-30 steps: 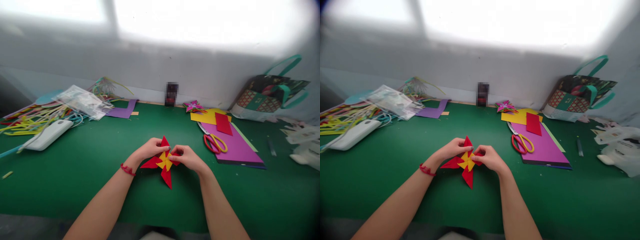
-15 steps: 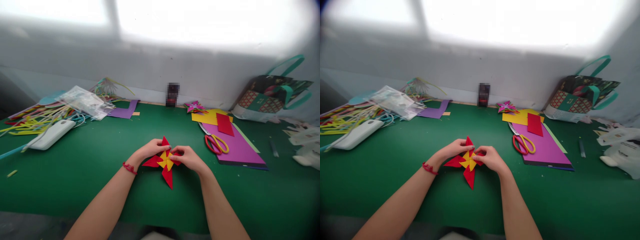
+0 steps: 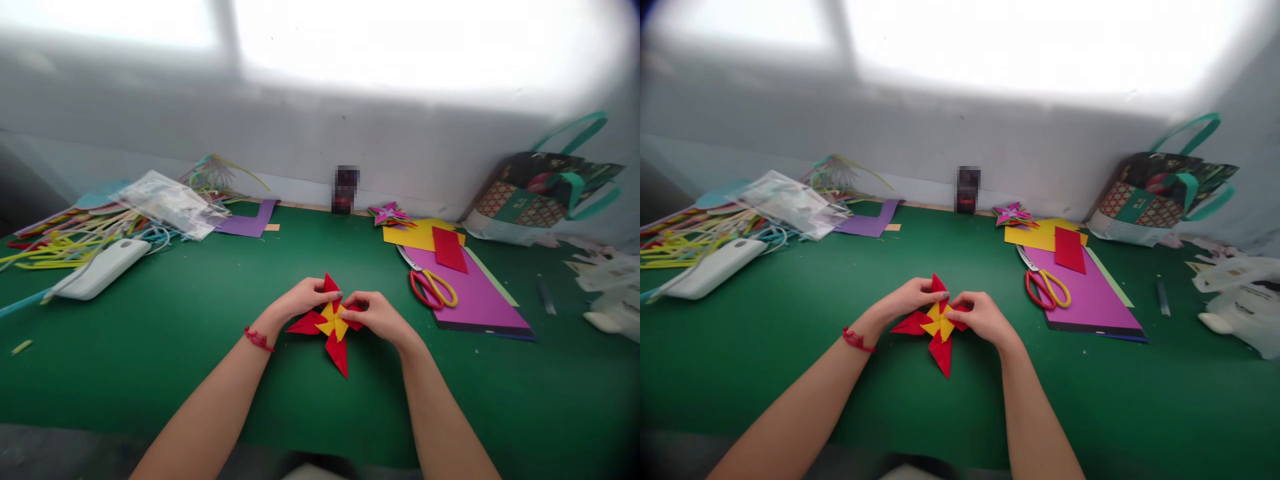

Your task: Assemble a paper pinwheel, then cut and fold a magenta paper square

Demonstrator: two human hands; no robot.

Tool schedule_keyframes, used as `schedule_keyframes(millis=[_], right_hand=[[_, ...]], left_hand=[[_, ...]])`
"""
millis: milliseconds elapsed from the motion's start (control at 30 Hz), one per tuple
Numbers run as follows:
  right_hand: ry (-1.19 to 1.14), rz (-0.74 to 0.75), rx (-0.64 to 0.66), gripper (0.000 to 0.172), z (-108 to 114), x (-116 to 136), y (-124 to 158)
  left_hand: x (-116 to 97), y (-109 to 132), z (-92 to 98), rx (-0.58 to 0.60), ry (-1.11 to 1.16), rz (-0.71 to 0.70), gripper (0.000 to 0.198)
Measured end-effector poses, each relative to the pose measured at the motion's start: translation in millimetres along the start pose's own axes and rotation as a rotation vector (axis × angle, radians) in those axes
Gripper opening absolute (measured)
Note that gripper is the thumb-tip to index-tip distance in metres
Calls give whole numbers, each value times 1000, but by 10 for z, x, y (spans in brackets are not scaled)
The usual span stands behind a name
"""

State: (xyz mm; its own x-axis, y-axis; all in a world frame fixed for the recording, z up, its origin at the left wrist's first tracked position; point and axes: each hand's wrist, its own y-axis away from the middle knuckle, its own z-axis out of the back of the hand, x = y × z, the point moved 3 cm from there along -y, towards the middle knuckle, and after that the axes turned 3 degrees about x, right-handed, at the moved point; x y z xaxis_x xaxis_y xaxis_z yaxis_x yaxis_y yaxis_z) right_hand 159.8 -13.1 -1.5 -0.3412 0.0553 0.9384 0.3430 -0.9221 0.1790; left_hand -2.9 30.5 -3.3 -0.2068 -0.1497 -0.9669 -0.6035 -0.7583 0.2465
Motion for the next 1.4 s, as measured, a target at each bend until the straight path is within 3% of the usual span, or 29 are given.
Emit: schedule_keyframes(millis=[300,500,867,1233,1400], right_hand=[[-36,36,-40,25,23,28,17],[-24,35,-69,28,39,9,10],[69,44,-149,24,38,35,8],[87,51,-49,28,49,93,53],[134,76,-87,30,56,112,49]], left_hand=[[-48,11,-49,2,86,-78,32],[-115,91,-42,190,158,-80,35],[-92,76,39,127,-56,-112,29],[-106,83,7,151,4,-136,29],[-119,90,-42,178,-29,-157,29]])
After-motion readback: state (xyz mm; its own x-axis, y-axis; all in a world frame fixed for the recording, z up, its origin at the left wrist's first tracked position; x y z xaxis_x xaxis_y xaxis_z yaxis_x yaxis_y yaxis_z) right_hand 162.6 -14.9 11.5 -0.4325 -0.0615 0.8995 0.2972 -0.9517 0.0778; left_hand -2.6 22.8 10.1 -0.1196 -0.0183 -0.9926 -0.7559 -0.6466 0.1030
